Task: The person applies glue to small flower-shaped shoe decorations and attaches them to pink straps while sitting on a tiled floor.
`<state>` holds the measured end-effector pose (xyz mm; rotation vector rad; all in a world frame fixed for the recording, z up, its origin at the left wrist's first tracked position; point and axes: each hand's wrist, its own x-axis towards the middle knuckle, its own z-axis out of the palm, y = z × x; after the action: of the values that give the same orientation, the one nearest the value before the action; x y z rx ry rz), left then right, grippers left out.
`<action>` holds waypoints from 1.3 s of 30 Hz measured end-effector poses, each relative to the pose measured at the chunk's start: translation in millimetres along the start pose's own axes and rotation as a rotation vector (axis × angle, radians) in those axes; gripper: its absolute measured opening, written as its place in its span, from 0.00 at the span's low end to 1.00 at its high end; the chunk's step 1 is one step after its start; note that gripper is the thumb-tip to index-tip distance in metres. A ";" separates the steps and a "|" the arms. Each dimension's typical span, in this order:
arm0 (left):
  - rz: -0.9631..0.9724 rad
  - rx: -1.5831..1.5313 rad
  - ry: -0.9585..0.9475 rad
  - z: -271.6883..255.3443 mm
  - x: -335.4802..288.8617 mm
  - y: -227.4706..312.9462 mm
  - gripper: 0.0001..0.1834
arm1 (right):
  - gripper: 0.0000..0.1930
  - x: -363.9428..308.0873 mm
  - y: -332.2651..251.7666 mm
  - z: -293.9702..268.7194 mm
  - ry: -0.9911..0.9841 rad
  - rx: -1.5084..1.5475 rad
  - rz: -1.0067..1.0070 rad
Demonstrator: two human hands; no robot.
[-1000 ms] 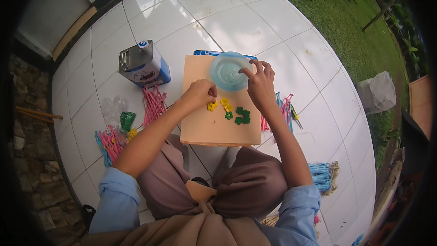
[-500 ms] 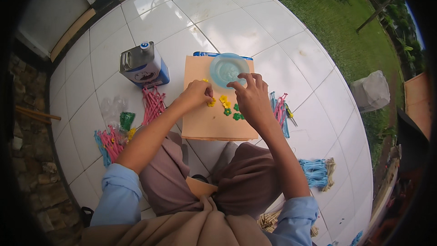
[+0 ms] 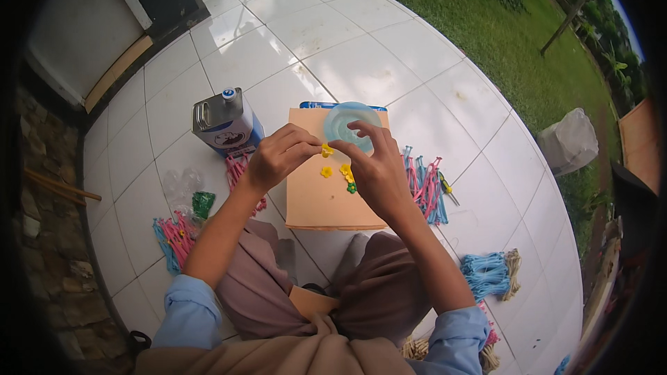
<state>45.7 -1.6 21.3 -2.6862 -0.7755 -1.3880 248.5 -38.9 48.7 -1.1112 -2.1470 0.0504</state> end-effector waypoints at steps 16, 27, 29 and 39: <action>-0.001 0.066 -0.018 6.9 -12.3 -12.7 0.07 | 0.19 4.1 20.0 13.6 0.057 0.180 0.206; -0.025 0.180 -0.478 44.7 -64.5 -41.4 0.06 | 0.20 -27.0 109.2 75.0 -0.258 -0.356 0.206; -0.064 0.191 -0.521 42.7 -68.4 -42.8 0.06 | 0.20 -26.0 107.3 76.1 -0.261 -0.351 0.196; -0.401 -0.018 -0.467 60.4 -58.3 -8.4 0.10 | 0.18 -27.3 106.5 76.2 -0.272 -0.351 0.186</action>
<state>59.9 -4.3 -61.8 -3.0248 -1.4028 -0.7963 287.4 29.0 -59.7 -1.5837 -2.3431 -0.0998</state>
